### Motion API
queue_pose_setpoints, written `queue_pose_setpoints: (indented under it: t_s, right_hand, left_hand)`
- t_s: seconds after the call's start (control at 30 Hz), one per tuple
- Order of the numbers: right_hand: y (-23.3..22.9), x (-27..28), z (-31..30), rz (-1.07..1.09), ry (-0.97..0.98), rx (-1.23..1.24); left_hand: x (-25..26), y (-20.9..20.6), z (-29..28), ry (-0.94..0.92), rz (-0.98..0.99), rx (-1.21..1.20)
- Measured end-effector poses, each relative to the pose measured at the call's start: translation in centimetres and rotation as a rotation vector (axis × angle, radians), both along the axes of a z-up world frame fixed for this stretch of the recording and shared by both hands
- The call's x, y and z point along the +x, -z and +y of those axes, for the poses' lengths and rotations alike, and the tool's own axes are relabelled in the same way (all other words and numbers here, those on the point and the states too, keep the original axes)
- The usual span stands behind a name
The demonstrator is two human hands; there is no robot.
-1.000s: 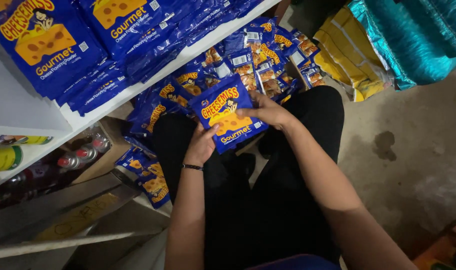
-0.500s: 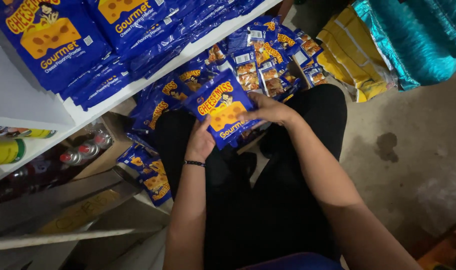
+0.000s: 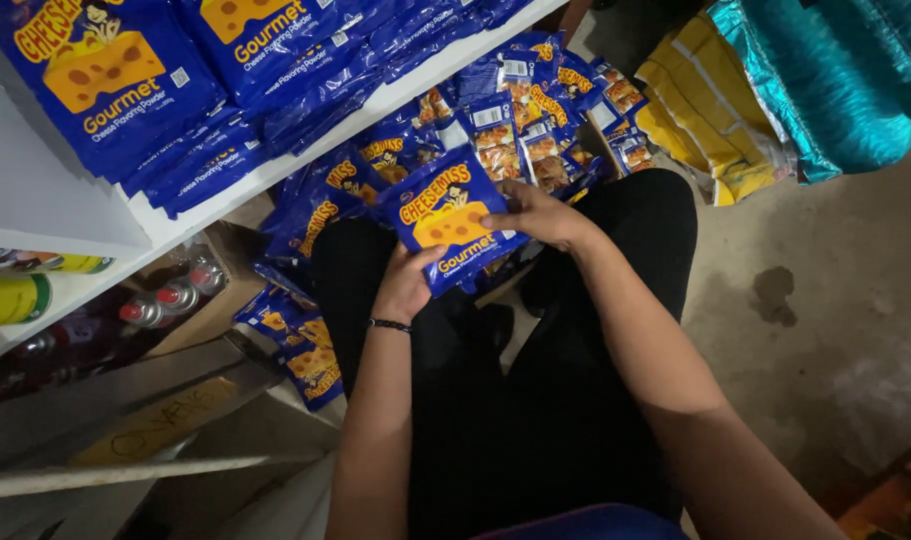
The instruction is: Organizing and stacking snack packets on a grocery store shelf.
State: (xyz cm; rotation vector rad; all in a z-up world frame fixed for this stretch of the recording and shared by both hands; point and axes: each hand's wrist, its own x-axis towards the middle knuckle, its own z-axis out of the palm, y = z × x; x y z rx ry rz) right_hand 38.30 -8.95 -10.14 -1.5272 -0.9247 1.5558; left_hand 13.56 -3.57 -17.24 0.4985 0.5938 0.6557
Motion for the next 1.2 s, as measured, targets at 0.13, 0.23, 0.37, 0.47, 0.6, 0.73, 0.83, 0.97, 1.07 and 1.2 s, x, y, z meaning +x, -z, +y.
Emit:
queue_pose_setpoints:
  t_s: [0.13, 0.23, 0.37, 0.47, 0.6, 0.73, 0.83, 0.97, 1.07, 1.2]
  right_hand:
    - [0.7, 0.1, 0.1, 0.053, -0.013, 0.111]
    - [2.0, 0.4, 0.2, 0.014, -0.048, 0.16]
    - [2.2, 0.5, 0.2, -0.06, -0.045, 0.154]
    - [0.7, 0.3, 0.0, -0.052, -0.03, 0.162]
    - [-0.3, 0.6, 0.0, 0.048, 0.0, 0.146]
    - [-0.9, 0.6, -0.2, 0.002, 0.0, 0.155]
    - [-1.3, 0.4, -0.1, -0.012, 0.012, 0.143]
    - [-2.6, 0.3, -0.2, -0.072, -0.006, 0.089]
    - [-2.3, 0.6, -0.5, -0.054, -0.045, 0.147]
    - [-1.1, 1.2, -0.6, -0.019, -0.07, 0.152]
  left_hand:
    - [0.1, -1.1, -0.1, -0.01, -0.039, -0.083]
    - [0.0, -0.6, -0.1, -0.031, -0.138, 0.019]
    - [-0.1, -0.7, -0.1, -0.012, -0.125, 0.027]
    - [0.0, -1.9, -0.1, -0.016, -0.076, 0.01]
    - [0.0, -1.2, -0.1, -0.041, -0.108, 0.053]
    - [-0.1, -1.8, 0.1, -0.054, -0.134, 0.031]
    - [0.0, -3.4, -0.1, -0.078, -0.144, 0.082]
    - [-0.1, -2.7, 0.0, -0.102, -0.102, 0.104]
    - [-0.4, -2.5, 0.0, -0.117, -0.061, 0.179]
    - [-1.0, -4.7, -0.1, -0.155, 0.078, 0.212]
